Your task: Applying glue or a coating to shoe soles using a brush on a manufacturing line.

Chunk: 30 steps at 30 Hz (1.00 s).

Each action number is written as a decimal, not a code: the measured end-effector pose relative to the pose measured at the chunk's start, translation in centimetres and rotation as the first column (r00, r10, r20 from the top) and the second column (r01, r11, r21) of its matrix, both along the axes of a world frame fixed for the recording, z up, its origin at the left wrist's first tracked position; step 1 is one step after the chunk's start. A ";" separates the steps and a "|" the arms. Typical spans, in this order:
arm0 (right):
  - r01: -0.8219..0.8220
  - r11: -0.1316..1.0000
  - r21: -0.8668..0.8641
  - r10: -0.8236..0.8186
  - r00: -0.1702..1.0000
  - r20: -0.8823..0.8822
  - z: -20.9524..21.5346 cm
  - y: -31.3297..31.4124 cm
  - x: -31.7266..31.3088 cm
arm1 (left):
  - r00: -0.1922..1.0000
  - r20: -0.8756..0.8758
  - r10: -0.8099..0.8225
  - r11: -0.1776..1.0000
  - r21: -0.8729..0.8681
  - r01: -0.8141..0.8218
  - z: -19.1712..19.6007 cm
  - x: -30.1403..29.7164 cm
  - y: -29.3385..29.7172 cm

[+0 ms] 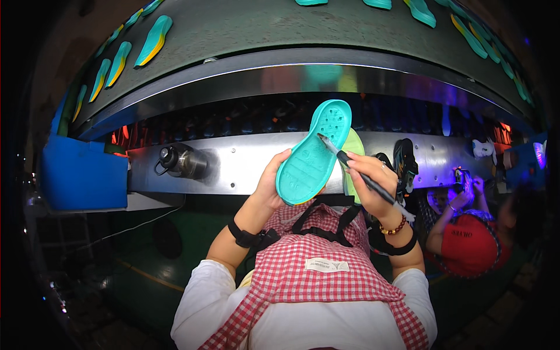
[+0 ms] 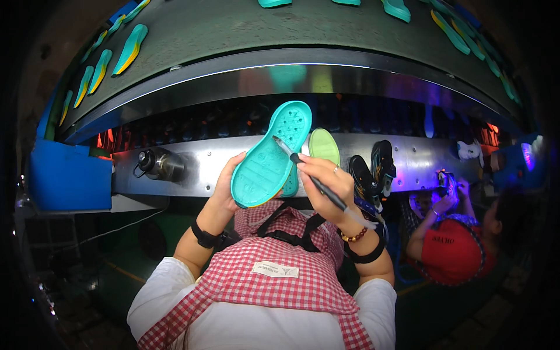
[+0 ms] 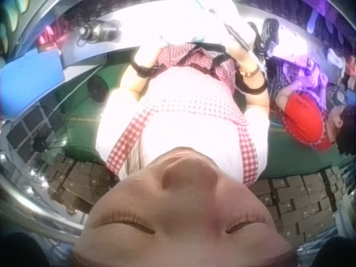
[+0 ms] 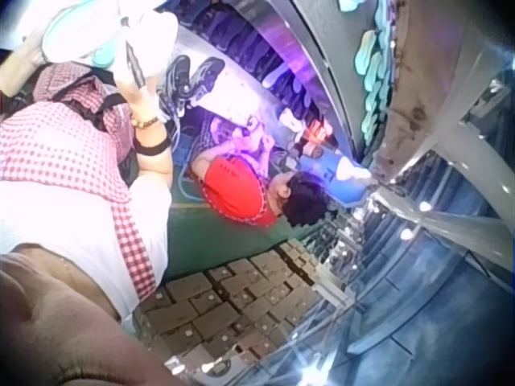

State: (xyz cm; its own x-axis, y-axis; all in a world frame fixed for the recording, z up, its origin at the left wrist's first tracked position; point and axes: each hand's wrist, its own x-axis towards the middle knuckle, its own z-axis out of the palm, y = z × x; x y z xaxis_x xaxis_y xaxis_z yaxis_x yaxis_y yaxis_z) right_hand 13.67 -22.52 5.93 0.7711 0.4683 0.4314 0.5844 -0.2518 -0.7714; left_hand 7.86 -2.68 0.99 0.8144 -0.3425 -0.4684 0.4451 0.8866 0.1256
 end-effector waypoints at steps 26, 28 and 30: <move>-0.200 0.958 0.208 0.272 0.866 -0.420 0.8 -1.3 -1.6 | 0.999 0.024 0.033 0.999 -0.041 -0.032 -0.5 0.2 0.2; -0.200 0.965 0.170 0.259 0.830 -0.493 0.1 -0.8 -1.6 | 0.998 -0.011 0.058 0.998 -0.019 -0.058 -0.6 0.1 0.1; -0.170 0.979 0.113 0.204 0.812 -0.547 -0.2 0.2 -1.7 | 0.997 0.062 0.047 0.998 0.030 -0.049 -0.6 0.2 0.1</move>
